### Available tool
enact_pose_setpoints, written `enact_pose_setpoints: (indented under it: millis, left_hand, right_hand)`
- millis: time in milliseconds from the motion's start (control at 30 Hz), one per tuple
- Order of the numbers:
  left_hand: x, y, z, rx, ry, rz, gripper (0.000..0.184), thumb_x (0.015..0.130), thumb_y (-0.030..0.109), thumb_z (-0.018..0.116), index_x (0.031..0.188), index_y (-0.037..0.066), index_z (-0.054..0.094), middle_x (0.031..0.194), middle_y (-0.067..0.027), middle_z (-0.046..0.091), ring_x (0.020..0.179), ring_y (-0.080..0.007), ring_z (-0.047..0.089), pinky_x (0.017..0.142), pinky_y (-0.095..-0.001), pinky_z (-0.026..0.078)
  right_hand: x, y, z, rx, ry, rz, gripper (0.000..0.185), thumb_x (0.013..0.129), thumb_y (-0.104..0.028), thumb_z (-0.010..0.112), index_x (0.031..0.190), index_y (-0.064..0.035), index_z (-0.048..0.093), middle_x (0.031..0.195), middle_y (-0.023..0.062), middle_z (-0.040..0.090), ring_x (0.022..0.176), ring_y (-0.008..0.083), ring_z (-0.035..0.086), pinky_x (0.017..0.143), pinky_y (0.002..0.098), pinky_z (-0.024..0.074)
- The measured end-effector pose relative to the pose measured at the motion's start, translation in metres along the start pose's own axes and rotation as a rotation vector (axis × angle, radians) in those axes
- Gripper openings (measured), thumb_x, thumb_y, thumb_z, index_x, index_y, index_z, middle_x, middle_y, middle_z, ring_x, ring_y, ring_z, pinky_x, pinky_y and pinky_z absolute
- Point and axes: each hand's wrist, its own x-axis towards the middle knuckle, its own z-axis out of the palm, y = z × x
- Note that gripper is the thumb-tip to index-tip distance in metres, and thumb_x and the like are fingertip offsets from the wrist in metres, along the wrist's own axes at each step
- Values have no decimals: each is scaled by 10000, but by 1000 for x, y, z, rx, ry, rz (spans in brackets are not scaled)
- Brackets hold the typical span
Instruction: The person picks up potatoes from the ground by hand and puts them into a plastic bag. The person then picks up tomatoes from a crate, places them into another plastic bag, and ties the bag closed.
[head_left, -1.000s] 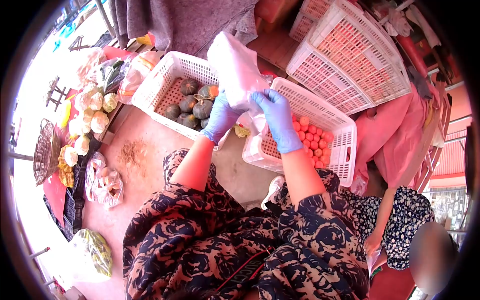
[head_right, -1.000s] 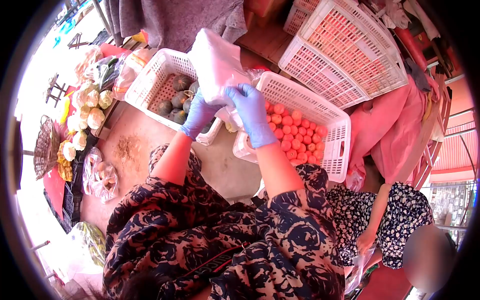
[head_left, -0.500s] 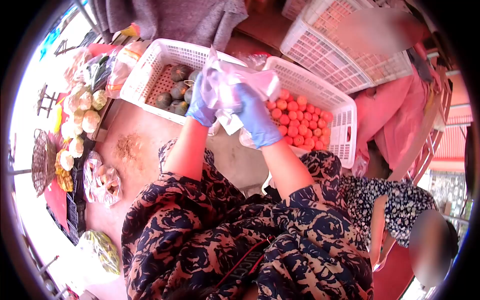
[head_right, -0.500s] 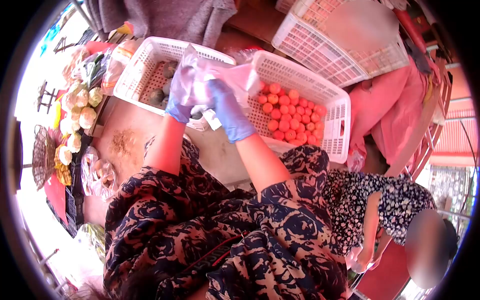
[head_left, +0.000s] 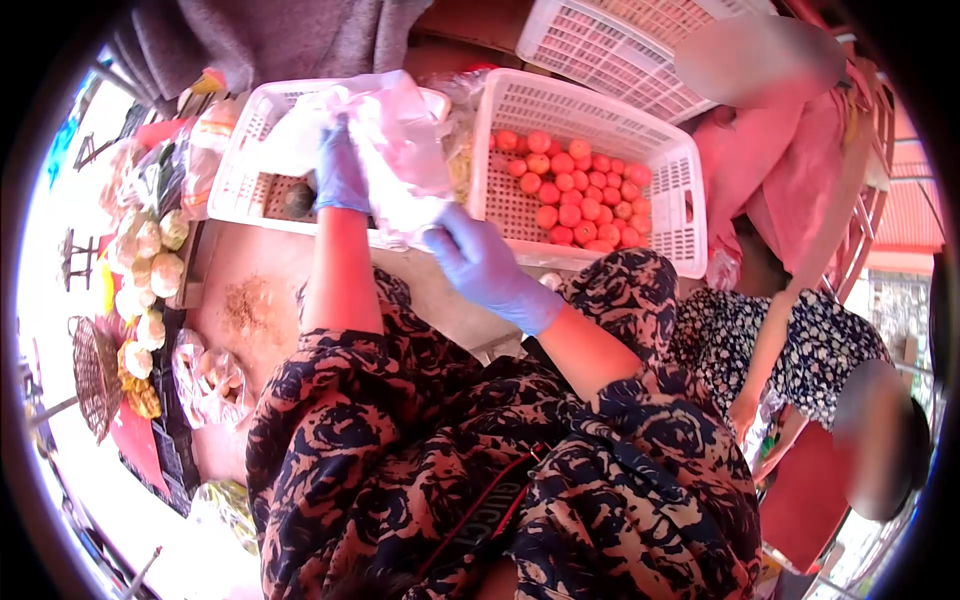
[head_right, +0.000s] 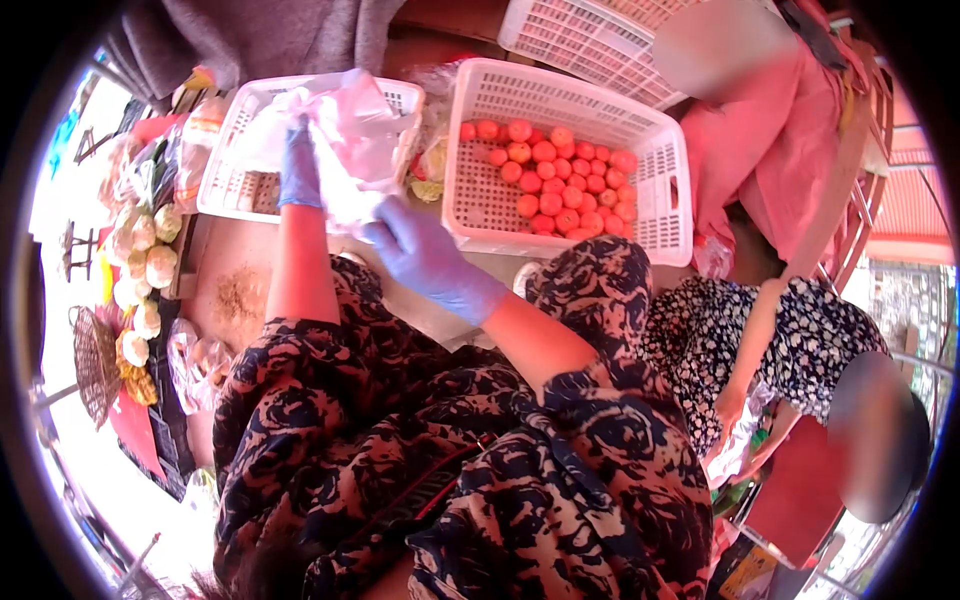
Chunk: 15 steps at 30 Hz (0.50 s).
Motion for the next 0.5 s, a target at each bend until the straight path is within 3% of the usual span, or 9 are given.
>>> enact_pose_setpoints:
  millis: [33, 67, 100, 200, 267, 367, 400, 500]
  left_hand:
    - [6, -9, 3, 134, 89, 136, 353, 888, 175, 535, 1213, 50, 476, 1064, -69, 569, 920, -183, 552, 823, -307, 469]
    - [30, -25, -32, -75, 54, 63, 378, 854, 113, 562, 1214, 44, 472, 1048, -74, 574, 910, -171, 550, 813, -294, 469]
    - [36, -26, -37, -97, 61, 67, 365, 859, 124, 544, 1207, 36, 478, 1052, -79, 574, 916, -176, 550, 819, -296, 467]
    - [33, -12, -40, -14, 0, 40, 344, 873, 156, 489, 1185, 11, 495, 1061, -94, 576, 935, -190, 552, 837, -300, 460]
    - [17, 1, -44, 40, 1, 42, 345, 882, 178, 453, 1170, -5, 506, 1068, -103, 577, 947, -200, 553, 848, -303, 456]
    - [-25, 25, -33, 91, 136, 186, 370, 896, 210, 398, 1149, -29, 524, 1078, -118, 578, 966, -214, 555, 866, -308, 449]
    - [-54, 20, -14, 116, 95, 194, 383, 901, 220, 380, 1141, -38, 529, 1081, -123, 579, 972, -219, 556, 872, -310, 446]
    - [-154, -37, 71, 592, -368, -14, 357, 895, 146, 408, 1186, -31, 514, 1122, -131, 573, 1006, -226, 551, 911, -321, 420]
  right_hand:
    - [-6, 2, -4, 63, -2, 50, 132, 873, -161, 533, 876, -35, 493, 651, 144, 530, 597, 265, 563, 553, 344, 431]
    - [-13, 8, -9, 127, -5, 100, 150, 865, -185, 540, 854, -44, 491, 646, 141, 525, 587, 271, 555, 550, 356, 431]
    - [-21, 13, -14, 191, -7, 149, 169, 856, -209, 548, 831, -53, 488, 642, 137, 521, 576, 277, 548, 548, 368, 430]
    - [-74, 13, -66, 63, -306, 148, 204, 842, -239, 571, 827, -49, 500, 646, 116, 534, 578, 268, 549, 550, 361, 428]
    - [-102, -13, -125, -81, -238, 246, 217, 830, -261, 586, 846, -53, 526, 668, 103, 561, 587, 267, 560, 554, 366, 431]
    - [-146, -13, -188, -146, 68, 334, 238, 832, -206, 610, 988, -44, 531, 759, 111, 618, 705, 230, 617, 635, 317, 473]
    - [-164, -16, -204, -155, 180, 366, 252, 834, -210, 608, 1006, -43, 528, 765, 117, 621, 722, 229, 624, 640, 315, 478]
    - [-202, -30, -241, -73, 384, 432, 412, 818, -304, 622, 1105, -40, 490, 825, 154, 624, 776, 244, 635, 682, 321, 488]
